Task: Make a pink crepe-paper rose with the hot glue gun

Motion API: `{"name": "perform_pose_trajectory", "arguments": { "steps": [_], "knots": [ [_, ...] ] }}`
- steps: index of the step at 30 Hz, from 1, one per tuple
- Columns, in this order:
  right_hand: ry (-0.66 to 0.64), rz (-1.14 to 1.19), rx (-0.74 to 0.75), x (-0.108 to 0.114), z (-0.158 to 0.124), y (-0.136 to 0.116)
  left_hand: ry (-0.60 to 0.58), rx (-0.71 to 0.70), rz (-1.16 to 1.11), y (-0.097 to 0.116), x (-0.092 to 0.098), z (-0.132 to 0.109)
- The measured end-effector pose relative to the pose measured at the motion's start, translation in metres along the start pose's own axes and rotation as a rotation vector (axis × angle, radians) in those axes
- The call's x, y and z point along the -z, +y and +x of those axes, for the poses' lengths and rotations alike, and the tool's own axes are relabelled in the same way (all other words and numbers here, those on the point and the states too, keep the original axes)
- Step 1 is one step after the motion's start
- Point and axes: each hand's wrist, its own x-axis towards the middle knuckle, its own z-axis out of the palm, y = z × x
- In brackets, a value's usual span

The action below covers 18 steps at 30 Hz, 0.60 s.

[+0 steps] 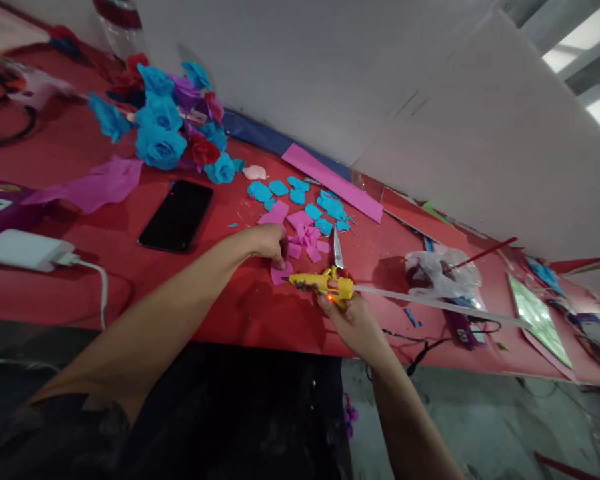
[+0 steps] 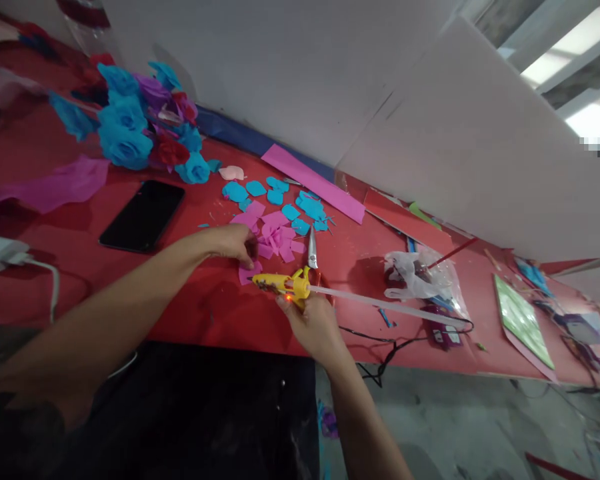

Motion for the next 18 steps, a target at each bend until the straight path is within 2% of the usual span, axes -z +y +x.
{"name": "perform_pose_trajectory", "arguments": {
  "steps": [7,18],
  "knots": [
    [-0.030,-0.276,0.021,-0.001,0.004,-0.011,-0.004,0.015,0.077,0.006,0.001,-0.004],
    [-0.037,-0.388,0.020,-0.004,0.007,-0.013,-0.002,0.022,0.088,0.010,0.001,-0.008]
  ]
}}
